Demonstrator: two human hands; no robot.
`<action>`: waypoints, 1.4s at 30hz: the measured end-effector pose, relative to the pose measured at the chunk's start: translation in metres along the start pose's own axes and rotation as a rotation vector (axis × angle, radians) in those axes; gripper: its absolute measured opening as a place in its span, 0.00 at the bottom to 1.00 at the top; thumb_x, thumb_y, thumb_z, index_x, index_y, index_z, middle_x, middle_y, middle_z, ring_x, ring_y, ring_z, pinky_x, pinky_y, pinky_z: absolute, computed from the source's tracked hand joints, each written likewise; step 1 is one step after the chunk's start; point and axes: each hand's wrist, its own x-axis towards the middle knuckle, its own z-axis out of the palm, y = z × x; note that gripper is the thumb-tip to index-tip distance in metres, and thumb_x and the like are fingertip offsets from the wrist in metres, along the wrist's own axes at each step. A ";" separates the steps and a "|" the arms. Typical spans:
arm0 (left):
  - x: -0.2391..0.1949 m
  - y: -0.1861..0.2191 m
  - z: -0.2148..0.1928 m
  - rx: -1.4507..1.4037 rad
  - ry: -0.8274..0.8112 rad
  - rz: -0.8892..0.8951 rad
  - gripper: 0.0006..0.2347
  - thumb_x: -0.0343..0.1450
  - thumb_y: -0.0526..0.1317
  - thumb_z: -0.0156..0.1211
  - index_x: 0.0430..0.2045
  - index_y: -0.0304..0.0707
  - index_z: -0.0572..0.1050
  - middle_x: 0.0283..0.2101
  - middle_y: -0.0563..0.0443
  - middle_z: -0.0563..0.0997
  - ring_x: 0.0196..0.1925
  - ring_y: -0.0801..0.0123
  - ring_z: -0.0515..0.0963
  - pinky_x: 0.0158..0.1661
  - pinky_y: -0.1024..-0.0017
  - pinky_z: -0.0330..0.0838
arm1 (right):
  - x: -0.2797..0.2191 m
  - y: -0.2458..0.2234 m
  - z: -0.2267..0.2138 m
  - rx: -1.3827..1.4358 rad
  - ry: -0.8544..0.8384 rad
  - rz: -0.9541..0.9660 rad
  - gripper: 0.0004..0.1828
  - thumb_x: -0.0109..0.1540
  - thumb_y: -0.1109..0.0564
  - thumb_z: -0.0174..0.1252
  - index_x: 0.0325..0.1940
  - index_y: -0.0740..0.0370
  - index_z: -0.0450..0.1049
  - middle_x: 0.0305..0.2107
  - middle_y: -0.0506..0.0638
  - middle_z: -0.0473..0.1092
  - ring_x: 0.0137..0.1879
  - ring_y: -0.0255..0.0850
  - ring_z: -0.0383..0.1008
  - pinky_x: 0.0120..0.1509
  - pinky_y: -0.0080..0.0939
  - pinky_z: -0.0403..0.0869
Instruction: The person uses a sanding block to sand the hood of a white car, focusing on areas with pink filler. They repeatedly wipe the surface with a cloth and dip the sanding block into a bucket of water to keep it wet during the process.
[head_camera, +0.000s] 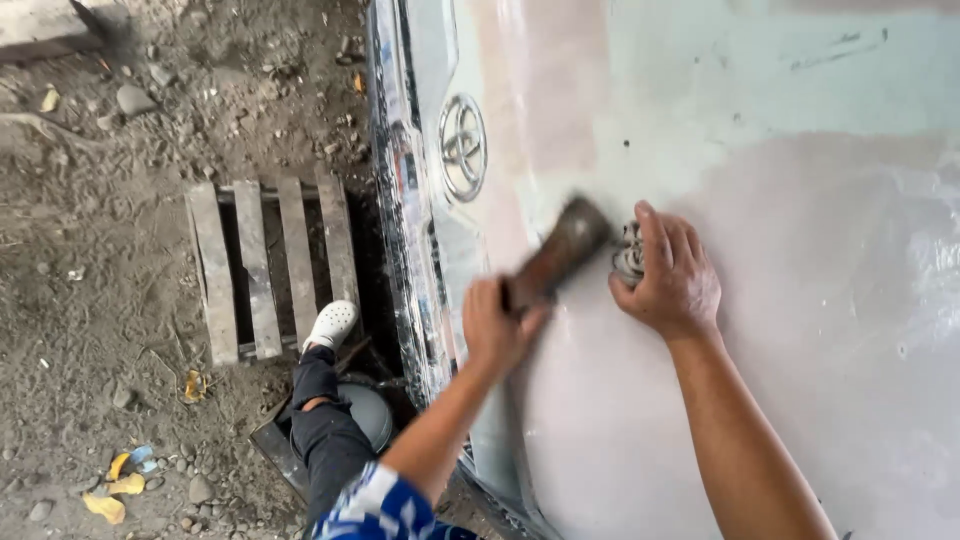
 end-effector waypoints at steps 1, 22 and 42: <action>-0.011 0.008 -0.010 -0.056 0.034 0.077 0.26 0.63 0.57 0.71 0.40 0.35 0.71 0.37 0.41 0.73 0.42 0.47 0.72 0.43 0.54 0.67 | -0.004 -0.001 0.000 0.009 -0.006 0.007 0.50 0.50 0.56 0.71 0.74 0.60 0.57 0.54 0.57 0.69 0.61 0.56 0.72 0.60 0.52 0.77; 0.117 0.017 0.017 -0.009 0.072 -0.135 0.26 0.67 0.58 0.67 0.45 0.32 0.72 0.40 0.39 0.76 0.44 0.46 0.74 0.45 0.53 0.68 | -0.009 0.001 0.002 0.017 0.022 -0.014 0.49 0.50 0.57 0.69 0.74 0.61 0.57 0.55 0.58 0.69 0.61 0.56 0.71 0.61 0.52 0.76; 0.017 0.021 0.004 0.038 0.029 -0.057 0.26 0.68 0.56 0.65 0.49 0.31 0.72 0.41 0.36 0.75 0.44 0.41 0.73 0.46 0.50 0.67 | -0.002 -0.005 -0.001 0.034 0.034 0.011 0.50 0.49 0.56 0.71 0.73 0.61 0.59 0.54 0.58 0.69 0.61 0.56 0.71 0.62 0.52 0.75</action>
